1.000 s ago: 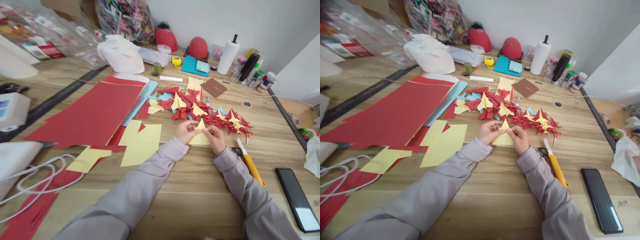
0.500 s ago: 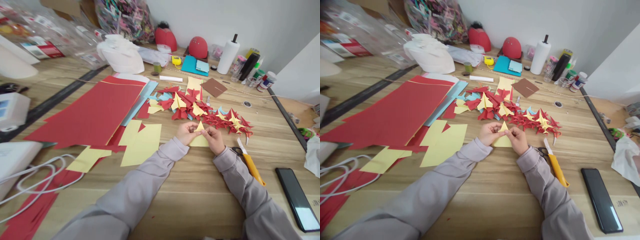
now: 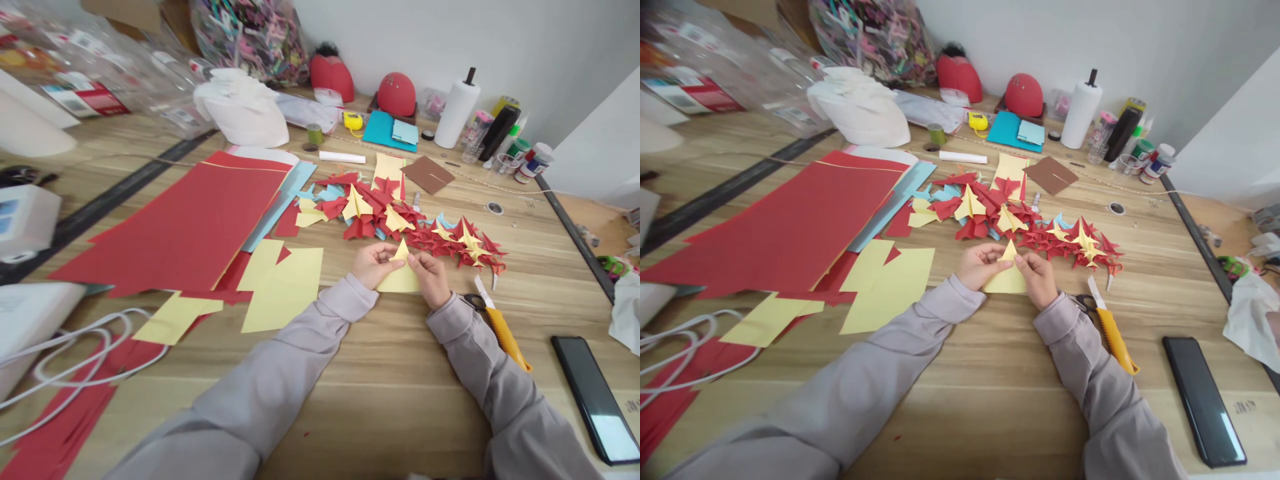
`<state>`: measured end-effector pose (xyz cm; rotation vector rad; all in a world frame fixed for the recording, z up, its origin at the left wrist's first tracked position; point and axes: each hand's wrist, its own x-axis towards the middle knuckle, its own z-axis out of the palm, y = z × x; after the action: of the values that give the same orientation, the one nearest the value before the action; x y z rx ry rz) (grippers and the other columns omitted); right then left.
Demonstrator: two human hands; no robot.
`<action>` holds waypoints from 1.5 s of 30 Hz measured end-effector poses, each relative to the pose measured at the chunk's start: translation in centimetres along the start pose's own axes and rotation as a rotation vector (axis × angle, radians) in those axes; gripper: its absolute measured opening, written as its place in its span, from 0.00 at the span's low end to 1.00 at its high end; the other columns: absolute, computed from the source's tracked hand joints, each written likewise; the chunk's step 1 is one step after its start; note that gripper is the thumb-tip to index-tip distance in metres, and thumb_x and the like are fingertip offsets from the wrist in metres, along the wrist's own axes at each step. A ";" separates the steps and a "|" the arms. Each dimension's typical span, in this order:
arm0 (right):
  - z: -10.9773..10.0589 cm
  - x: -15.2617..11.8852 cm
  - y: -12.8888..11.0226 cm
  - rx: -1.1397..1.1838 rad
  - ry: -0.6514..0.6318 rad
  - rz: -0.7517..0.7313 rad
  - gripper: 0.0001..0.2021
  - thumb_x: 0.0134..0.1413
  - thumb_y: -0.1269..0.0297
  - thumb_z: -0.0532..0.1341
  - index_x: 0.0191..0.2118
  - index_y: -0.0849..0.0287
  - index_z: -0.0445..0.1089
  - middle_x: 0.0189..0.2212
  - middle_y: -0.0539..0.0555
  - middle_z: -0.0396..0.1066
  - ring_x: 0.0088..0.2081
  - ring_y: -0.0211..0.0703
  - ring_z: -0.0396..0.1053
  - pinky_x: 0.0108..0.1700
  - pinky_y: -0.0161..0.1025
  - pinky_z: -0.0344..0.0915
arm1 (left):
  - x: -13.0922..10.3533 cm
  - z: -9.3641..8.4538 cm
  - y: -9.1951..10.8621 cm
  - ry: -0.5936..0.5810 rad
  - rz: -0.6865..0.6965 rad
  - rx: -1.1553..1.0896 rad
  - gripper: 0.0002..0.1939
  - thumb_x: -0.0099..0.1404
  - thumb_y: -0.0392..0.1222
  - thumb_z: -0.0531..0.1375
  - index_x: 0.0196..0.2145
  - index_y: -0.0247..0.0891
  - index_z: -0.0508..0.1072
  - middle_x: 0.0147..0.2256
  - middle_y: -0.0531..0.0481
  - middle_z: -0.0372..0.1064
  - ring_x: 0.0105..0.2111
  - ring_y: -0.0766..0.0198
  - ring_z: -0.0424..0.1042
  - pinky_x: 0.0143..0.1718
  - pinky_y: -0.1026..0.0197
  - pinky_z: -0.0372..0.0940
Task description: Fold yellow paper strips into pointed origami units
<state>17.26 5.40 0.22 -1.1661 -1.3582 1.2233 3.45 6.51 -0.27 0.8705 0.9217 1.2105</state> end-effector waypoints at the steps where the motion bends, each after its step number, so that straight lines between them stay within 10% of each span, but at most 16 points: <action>1: 0.0 0.0 0.0 0.008 0.006 0.000 0.20 0.44 0.46 0.61 0.20 0.59 0.61 0.17 0.45 0.55 0.20 0.31 0.49 0.22 0.32 0.48 | 0.0 0.0 0.0 0.010 0.009 0.007 0.23 0.34 0.40 0.71 0.31 0.32 0.73 0.25 0.49 0.73 0.24 0.66 0.70 0.31 0.61 0.66; 45: 0.2 -0.1 0.1 0.097 0.042 0.051 0.17 0.35 0.52 0.68 0.20 0.59 0.63 0.15 0.45 0.60 0.18 0.32 0.56 0.20 0.32 0.54 | 0.1 0.0 0.3 0.038 0.077 0.048 0.15 0.37 0.38 0.69 0.26 0.33 0.73 0.22 0.51 0.71 0.22 0.69 0.67 0.27 0.65 0.62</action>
<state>17.08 5.30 0.07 -1.1584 -1.2312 1.2798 3.35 6.62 -0.01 0.9317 0.9587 1.2794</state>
